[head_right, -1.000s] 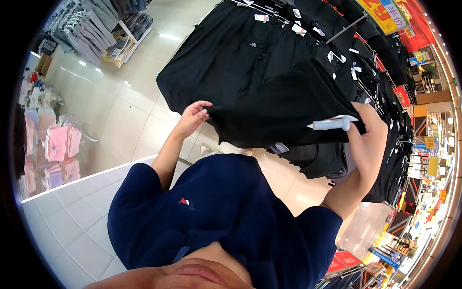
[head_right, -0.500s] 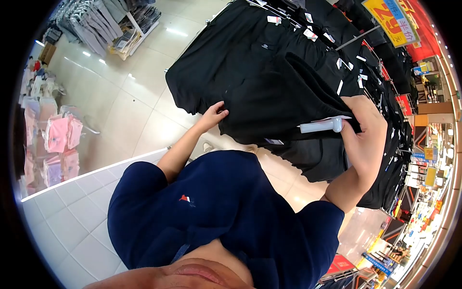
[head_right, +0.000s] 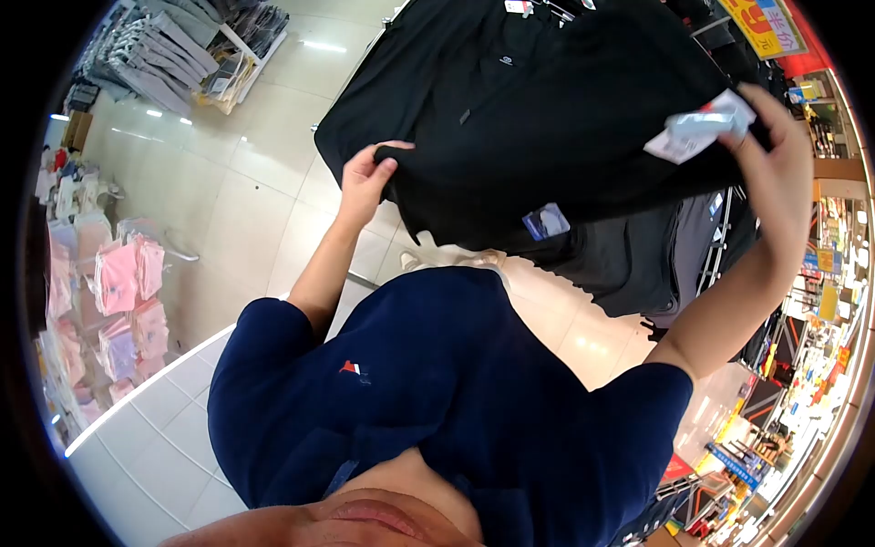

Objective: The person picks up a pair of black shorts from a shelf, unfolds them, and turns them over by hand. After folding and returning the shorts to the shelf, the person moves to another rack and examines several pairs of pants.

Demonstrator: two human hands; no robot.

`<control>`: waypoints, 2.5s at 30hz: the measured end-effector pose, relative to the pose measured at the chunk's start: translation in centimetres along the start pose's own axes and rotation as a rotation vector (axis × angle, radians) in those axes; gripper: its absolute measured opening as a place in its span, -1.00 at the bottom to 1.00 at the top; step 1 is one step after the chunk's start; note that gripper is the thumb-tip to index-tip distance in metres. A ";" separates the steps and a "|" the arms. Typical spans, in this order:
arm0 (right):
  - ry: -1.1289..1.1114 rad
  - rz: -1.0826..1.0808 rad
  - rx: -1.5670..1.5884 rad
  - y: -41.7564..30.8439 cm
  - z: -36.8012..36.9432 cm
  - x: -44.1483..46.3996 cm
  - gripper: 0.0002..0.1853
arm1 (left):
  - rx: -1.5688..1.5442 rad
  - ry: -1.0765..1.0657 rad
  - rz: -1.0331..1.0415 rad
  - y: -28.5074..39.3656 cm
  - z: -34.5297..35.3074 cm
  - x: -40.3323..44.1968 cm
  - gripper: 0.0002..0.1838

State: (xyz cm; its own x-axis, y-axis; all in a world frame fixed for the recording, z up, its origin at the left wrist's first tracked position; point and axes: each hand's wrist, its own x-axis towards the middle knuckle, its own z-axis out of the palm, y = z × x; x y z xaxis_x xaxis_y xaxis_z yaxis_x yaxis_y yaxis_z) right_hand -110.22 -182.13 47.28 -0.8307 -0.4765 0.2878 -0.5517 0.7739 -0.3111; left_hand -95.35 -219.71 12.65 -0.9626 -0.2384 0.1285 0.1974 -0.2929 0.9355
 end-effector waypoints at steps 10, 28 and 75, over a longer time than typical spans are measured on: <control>-0.014 -0.126 -0.027 -1.9 2.9 18.7 -0.77 | -0.015 0.203 0.047 -0.5 -0.3 13.0 -0.73; -0.331 -0.328 0.208 33.8 43.0 41.7 -0.69 | 0.368 0.394 -0.252 -19.6 -1.8 26.9 -0.53; -0.506 -0.289 -0.042 16.7 51.7 6.2 -0.48 | 1.791 -0.420 0.030 -25.1 -2.0 29.3 -0.19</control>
State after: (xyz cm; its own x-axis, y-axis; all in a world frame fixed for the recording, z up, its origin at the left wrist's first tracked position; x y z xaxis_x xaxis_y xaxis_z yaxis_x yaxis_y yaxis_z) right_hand -128.45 -193.77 -2.92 -0.5853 -0.8025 -0.1158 -0.7661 0.5941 -0.2454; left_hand -128.14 -221.22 -7.71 -0.9958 0.0774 -0.0494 0.0732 0.9939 0.0821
